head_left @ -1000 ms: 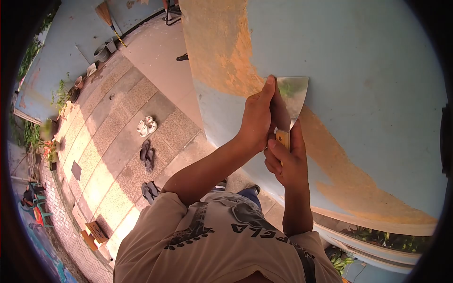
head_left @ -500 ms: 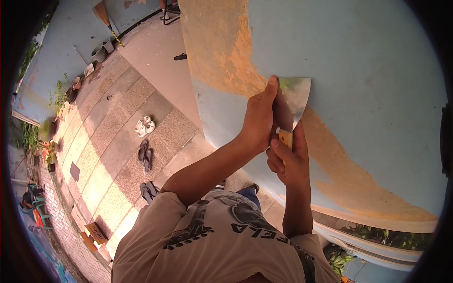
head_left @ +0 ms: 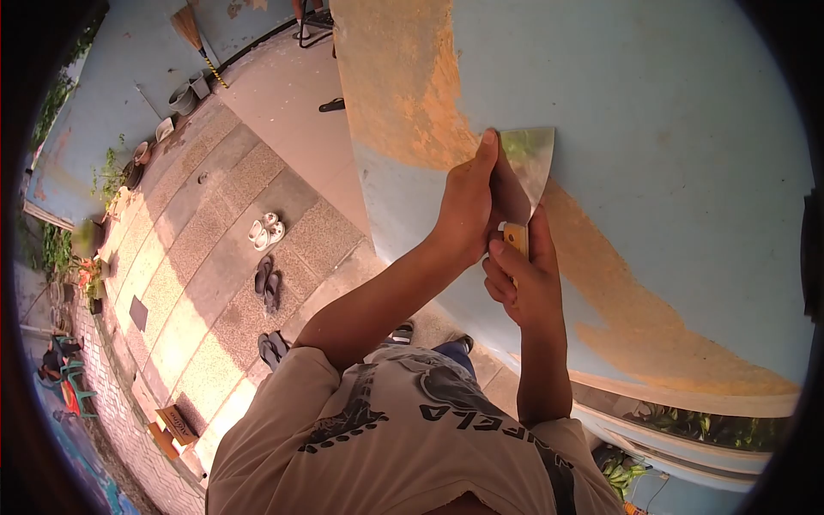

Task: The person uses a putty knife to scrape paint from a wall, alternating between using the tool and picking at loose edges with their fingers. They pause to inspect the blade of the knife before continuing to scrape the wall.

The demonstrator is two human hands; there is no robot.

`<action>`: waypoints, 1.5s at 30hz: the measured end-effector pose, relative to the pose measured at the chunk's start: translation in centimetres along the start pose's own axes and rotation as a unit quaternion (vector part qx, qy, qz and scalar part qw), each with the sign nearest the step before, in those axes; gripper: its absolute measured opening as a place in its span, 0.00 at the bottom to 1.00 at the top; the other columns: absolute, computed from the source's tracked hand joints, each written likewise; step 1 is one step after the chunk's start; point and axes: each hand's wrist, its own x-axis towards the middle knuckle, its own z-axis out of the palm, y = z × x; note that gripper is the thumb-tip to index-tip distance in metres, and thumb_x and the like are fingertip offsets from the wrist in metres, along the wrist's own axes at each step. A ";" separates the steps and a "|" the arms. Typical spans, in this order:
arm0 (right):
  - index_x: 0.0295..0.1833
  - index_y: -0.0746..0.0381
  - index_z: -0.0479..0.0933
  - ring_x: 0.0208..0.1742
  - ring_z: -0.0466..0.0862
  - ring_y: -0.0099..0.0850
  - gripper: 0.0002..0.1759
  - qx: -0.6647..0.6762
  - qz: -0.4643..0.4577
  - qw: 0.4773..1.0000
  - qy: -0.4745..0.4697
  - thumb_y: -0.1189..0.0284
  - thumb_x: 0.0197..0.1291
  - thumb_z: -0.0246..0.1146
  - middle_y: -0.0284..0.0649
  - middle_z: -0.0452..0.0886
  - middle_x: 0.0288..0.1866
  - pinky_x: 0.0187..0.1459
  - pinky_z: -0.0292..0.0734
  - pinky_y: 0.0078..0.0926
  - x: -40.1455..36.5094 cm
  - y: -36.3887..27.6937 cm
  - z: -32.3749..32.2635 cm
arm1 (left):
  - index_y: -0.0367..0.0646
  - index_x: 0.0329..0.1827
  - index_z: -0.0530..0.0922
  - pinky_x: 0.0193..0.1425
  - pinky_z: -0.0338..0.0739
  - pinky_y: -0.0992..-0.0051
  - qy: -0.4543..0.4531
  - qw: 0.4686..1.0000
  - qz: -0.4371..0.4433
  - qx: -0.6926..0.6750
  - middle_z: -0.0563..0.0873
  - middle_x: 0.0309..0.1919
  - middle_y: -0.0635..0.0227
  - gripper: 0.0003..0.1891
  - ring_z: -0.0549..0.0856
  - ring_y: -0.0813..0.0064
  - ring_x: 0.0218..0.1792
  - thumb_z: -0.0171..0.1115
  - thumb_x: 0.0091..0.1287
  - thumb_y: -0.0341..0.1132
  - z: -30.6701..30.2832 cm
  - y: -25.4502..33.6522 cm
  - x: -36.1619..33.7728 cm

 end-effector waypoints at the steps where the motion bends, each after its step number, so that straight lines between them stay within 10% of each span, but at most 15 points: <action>1: 0.73 0.54 0.55 0.14 0.61 0.13 0.32 0.001 -0.005 0.999 -0.033 0.82 0.66 0.55 0.31 0.70 0.28 0.13 0.53 0.15 1.2 -0.4 0.7 | 0.44 0.28 0.70 0.37 0.78 0.73 -0.002 0.999 0.020 0.025 0.68 0.18 0.75 0.27 0.71 0.79 0.21 0.44 0.79 0.58 -0.2 0.7 0.4; 5: 0.71 0.56 0.57 0.14 0.60 0.13 0.31 -0.069 -0.006 0.993 -0.091 0.82 0.65 0.56 0.30 0.69 0.28 0.14 0.54 0.15 0.8 -0.1 0.9 | 0.44 0.28 0.71 0.48 0.79 0.67 -0.045 0.998 0.042 -0.015 0.69 0.15 0.70 0.31 0.75 0.74 0.21 0.39 0.79 0.60 -0.5 1.5 -1.4; 11: 0.78 0.55 0.50 0.15 0.62 0.14 0.36 -0.019 -0.022 0.997 -0.078 0.81 0.69 0.55 0.31 0.71 0.31 0.15 0.56 0.14 -3.0 0.2 -0.5 | 0.31 0.61 0.70 0.57 0.81 0.67 -0.093 0.994 -0.014 -0.061 0.83 0.46 0.59 0.30 0.86 0.69 0.48 0.39 0.81 0.55 -1.4 -2.4 -3.6; 24: 0.78 0.57 0.50 0.16 0.62 0.14 0.33 0.010 0.006 1.000 0.002 0.77 0.71 0.54 0.30 0.67 0.26 0.16 0.56 0.14 -2.8 0.4 -1.8 | 0.47 0.27 0.74 0.31 0.69 0.78 -0.060 0.996 -0.011 -0.061 0.76 0.21 0.76 0.23 0.71 0.86 0.24 0.53 0.77 0.53 1.0 -3.5 -1.9; 28: 0.67 0.56 0.62 0.15 0.58 0.15 0.20 -0.017 0.041 0.999 0.019 0.72 0.73 0.54 0.29 0.62 0.23 0.15 0.52 0.14 -2.7 0.6 -1.7 | 0.48 0.26 0.74 0.27 0.68 0.79 -0.008 0.999 -0.032 -0.033 0.75 0.21 0.78 0.23 0.71 0.87 0.22 0.55 0.76 0.54 1.9 -2.2 -1.8; 45: 0.67 0.50 0.57 0.15 0.60 0.15 0.22 0.015 -0.022 1.000 0.012 0.73 0.73 0.54 0.32 0.66 0.27 0.15 0.54 0.13 -2.7 0.9 -1.8 | 0.44 0.26 0.73 0.27 0.74 0.75 -0.045 0.999 0.017 0.017 0.78 0.18 0.69 0.26 0.77 0.79 0.19 0.47 0.80 0.52 0.7 -2.9 -0.9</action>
